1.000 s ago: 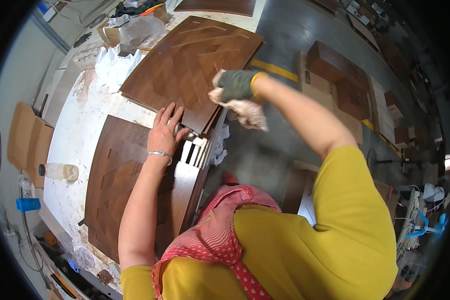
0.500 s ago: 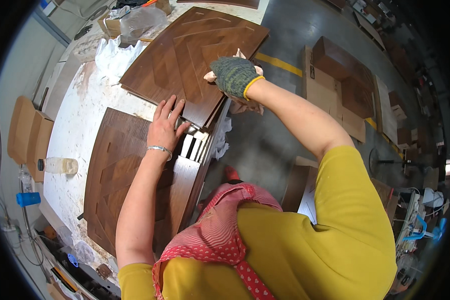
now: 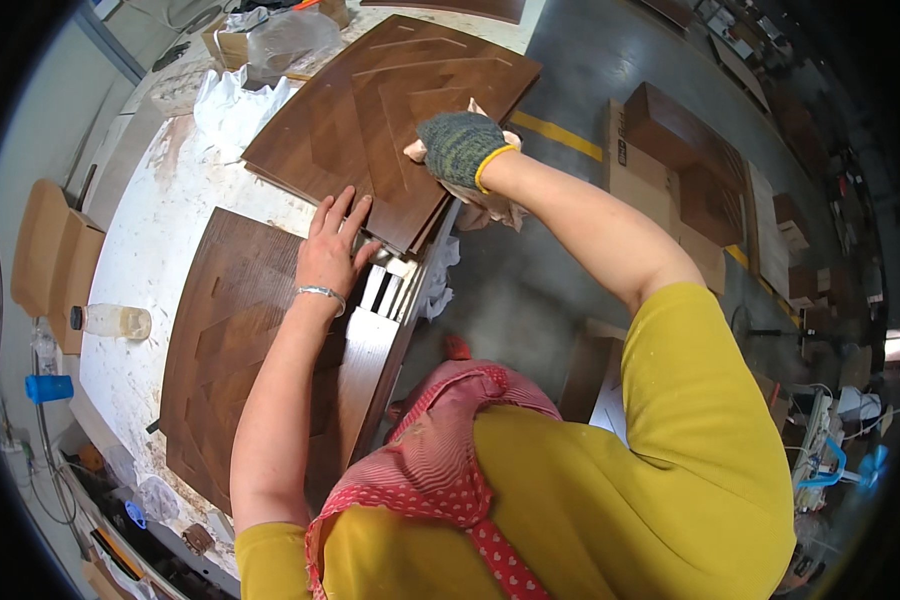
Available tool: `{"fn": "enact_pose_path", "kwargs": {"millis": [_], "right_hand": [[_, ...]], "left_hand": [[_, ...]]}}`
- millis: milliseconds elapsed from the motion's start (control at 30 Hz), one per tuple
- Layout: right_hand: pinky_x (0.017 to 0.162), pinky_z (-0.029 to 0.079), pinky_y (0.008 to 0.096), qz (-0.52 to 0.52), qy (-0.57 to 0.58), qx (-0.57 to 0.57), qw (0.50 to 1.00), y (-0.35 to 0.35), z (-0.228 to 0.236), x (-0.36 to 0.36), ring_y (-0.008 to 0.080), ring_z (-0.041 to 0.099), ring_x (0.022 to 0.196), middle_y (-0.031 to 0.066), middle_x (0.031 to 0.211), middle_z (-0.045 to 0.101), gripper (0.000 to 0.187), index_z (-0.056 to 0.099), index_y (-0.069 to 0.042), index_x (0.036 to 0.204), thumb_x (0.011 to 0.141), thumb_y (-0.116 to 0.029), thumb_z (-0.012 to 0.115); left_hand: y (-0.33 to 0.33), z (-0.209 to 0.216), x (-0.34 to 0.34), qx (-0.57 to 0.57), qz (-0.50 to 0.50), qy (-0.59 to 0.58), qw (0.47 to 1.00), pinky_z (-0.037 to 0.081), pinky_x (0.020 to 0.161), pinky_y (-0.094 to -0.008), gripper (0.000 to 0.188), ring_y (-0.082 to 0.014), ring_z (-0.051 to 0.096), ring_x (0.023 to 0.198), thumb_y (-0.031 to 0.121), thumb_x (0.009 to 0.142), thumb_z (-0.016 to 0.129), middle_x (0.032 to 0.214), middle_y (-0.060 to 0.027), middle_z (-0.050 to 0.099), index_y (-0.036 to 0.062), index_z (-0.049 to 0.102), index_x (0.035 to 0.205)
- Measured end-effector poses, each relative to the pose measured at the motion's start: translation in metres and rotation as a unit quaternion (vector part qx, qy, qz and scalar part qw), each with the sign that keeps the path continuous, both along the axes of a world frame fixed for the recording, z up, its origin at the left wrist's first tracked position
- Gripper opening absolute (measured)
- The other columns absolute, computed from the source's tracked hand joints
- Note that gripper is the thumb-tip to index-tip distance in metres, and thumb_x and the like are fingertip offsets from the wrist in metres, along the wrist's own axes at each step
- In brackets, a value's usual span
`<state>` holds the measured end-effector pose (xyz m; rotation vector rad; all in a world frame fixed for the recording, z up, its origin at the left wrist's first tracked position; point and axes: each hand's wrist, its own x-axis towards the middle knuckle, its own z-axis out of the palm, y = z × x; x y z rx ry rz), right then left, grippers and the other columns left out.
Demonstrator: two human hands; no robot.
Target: The person is cleaning and applying a finish to decorative wooden panels using a cloth and a liquid from a bottle.
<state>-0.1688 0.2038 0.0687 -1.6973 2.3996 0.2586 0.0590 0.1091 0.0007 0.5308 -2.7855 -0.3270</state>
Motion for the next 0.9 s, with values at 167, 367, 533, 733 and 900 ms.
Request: {"fn": "enact_pose_path", "kwargs": {"millis": [167, 367, 533, 733, 900], "right_hand": [[0.113, 0.018, 0.051, -0.087, -0.02, 0.005, 0.996, -0.014, -0.007, -0.024, 0.0259, 0.042, 0.131, 0.0075, 0.135, 0.05, 0.039, 0.055, -0.028, 0.127, 0.093, -0.04, 0.041], [0.099, 0.038, 0.0503, -0.029, 0.005, -0.034, 0.999, 0.004, -0.034, -0.011, 0.0328, 0.055, 0.112, 0.0111, 0.117, 0.058, 0.031, 0.06, -0.015, 0.111, 0.084, -0.028, 0.053], [0.101, 0.034, 0.0492, -0.132, 0.005, -0.083, 0.988, 0.004, -0.028, -0.043, 0.0296, 0.055, 0.109, 0.0121, 0.108, 0.063, 0.028, 0.062, -0.017, 0.109, 0.089, -0.031, 0.048], [0.107, 0.031, 0.0507, 0.034, 0.085, -0.007, 0.996, 0.011, -0.006, 0.022, 0.0288, 0.055, 0.111, 0.0086, 0.12, 0.059, 0.03, 0.059, -0.024, 0.115, 0.087, -0.017, 0.049], [0.102, 0.037, 0.0486, 0.134, 0.18, -0.081, 0.971, 0.012, -0.087, -0.07, 0.0278, 0.056, 0.111, 0.0058, 0.115, 0.059, 0.022, 0.061, -0.017, 0.104, 0.084, -0.025, 0.058]], "left_hand": [[0.0, -0.005, -0.001, -0.004, 0.0, -0.002, 1.0, 0.048, 0.091, -0.0403, 0.061, -0.0297, 0.039, 0.129, 0.029, 0.078, 0.07, 0.142, -0.0034, 0.04, 0.0208, 0.047, 0.134], [0.002, -0.004, 0.001, -0.014, 0.003, 0.001, 1.0, 0.049, 0.088, -0.0412, 0.062, -0.0286, 0.039, 0.129, 0.03, 0.078, 0.069, 0.143, -0.0023, 0.04, 0.0214, 0.046, 0.135], [0.0, -0.005, -0.003, 0.006, 0.003, -0.001, 1.0, 0.047, 0.085, -0.0434, 0.062, -0.0252, 0.035, 0.132, 0.031, 0.078, 0.069, 0.144, 0.0006, 0.037, 0.0231, 0.046, 0.134], [0.002, -0.002, 0.002, -0.001, 0.016, -0.036, 0.999, 0.048, 0.089, -0.0414, 0.063, -0.0265, 0.035, 0.133, 0.031, 0.08, 0.068, 0.145, -0.0009, 0.037, 0.0241, 0.043, 0.137], [0.004, 0.001, -0.005, 0.001, 0.006, -0.028, 1.0, 0.047, 0.089, -0.0431, 0.064, -0.0256, 0.034, 0.133, 0.03, 0.08, 0.068, 0.146, 0.0005, 0.035, 0.0249, 0.042, 0.138]]}}
